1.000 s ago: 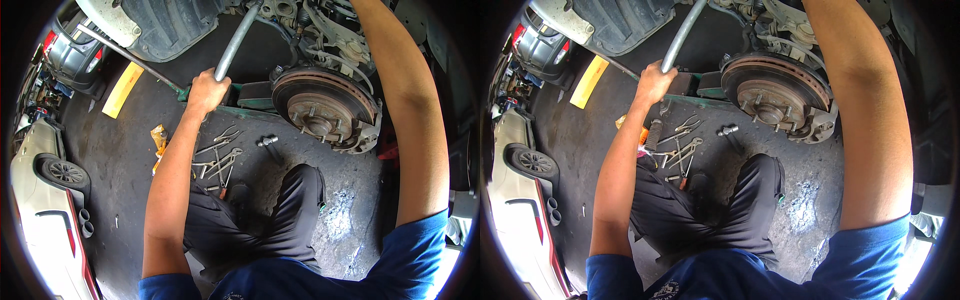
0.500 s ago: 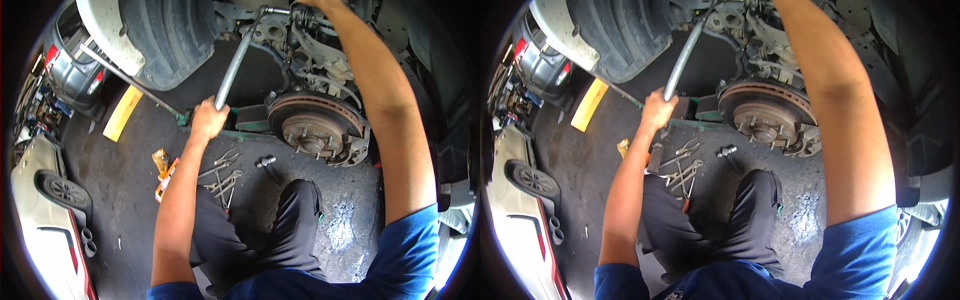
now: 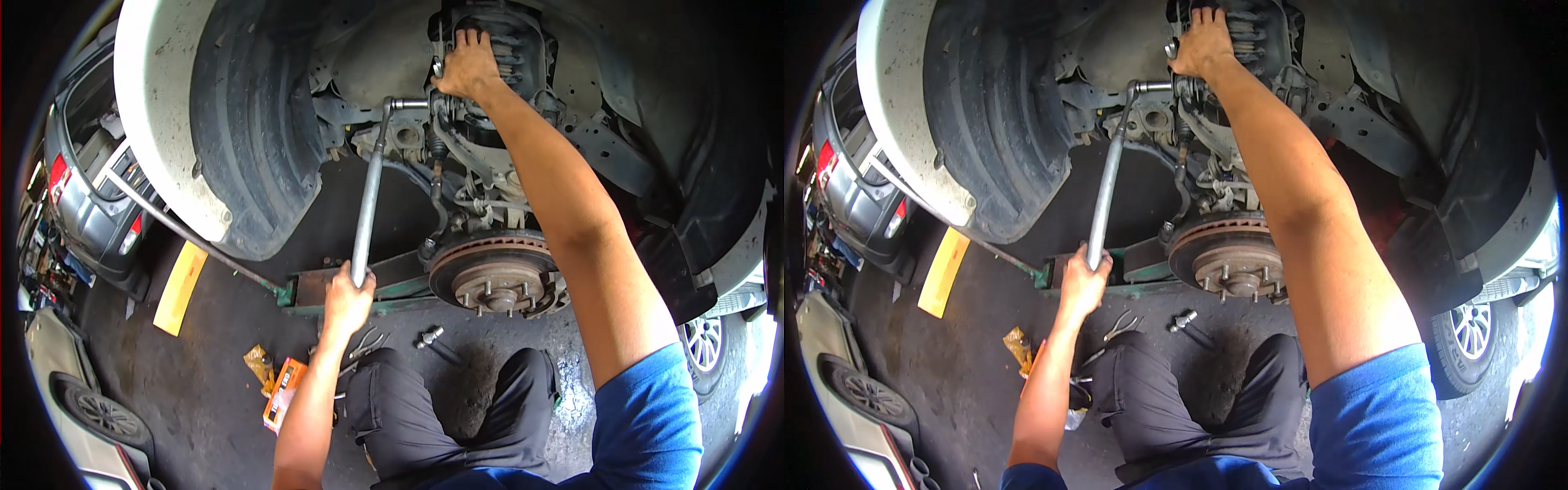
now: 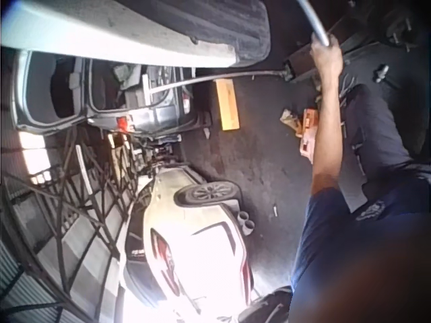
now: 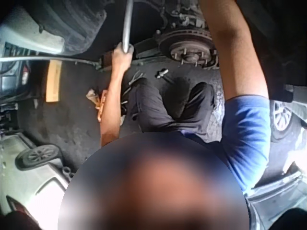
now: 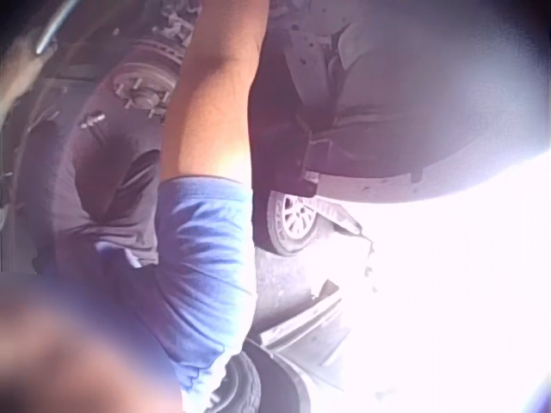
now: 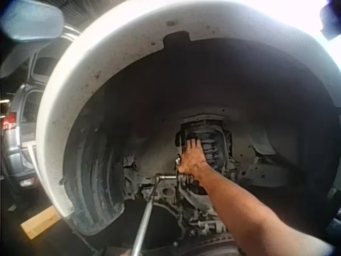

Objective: Tightening bolts on a vehicle's front suspension system using wrenches and a breaker bar.

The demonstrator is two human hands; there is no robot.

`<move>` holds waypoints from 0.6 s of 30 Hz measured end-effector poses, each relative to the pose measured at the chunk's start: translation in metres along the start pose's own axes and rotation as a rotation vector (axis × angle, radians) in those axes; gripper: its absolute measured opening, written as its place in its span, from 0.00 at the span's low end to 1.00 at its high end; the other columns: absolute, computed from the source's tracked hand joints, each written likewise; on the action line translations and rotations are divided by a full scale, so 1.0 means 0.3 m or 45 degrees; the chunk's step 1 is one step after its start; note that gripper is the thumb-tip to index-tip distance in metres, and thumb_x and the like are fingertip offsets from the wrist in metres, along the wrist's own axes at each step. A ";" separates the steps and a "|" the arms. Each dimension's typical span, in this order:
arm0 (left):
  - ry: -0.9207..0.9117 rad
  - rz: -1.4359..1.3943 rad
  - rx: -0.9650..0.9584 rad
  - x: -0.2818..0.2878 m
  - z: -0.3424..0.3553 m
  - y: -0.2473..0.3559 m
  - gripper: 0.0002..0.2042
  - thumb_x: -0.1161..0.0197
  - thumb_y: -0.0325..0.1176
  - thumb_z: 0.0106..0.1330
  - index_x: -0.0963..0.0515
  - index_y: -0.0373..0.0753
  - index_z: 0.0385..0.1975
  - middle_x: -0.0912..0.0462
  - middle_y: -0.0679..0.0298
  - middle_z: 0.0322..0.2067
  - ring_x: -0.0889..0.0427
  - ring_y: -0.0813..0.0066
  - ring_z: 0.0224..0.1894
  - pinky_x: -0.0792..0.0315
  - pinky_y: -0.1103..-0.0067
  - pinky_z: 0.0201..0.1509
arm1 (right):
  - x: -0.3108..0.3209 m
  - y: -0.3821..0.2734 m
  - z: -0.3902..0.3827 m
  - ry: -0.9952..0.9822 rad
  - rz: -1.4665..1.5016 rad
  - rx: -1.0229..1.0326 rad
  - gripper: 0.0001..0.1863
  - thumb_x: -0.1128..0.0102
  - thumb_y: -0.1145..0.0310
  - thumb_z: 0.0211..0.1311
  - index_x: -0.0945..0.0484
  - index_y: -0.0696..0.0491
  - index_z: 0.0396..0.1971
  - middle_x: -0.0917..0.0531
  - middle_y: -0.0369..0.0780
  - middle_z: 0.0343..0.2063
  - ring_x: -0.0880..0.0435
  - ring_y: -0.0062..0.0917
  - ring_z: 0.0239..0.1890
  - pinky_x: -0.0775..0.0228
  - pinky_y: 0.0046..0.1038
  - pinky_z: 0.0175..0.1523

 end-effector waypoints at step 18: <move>-0.166 -0.094 0.008 -0.001 -0.008 -0.025 0.21 0.36 0.35 0.60 0.30 0.28 0.47 0.18 0.37 0.37 0.18 0.35 0.42 0.26 0.53 0.51 | 0.027 -0.035 0.007 -0.082 -0.027 -0.070 0.33 0.42 0.40 0.57 0.15 0.55 0.47 0.35 0.51 0.67 0.39 0.44 0.69 0.50 0.46 0.71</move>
Point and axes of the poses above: each hand's wrist, its own z-axis towards the middle knuckle, its own x-axis out of the back of the hand, y = z × x, the point moved 5 cm from there along z, towards the middle knuckle
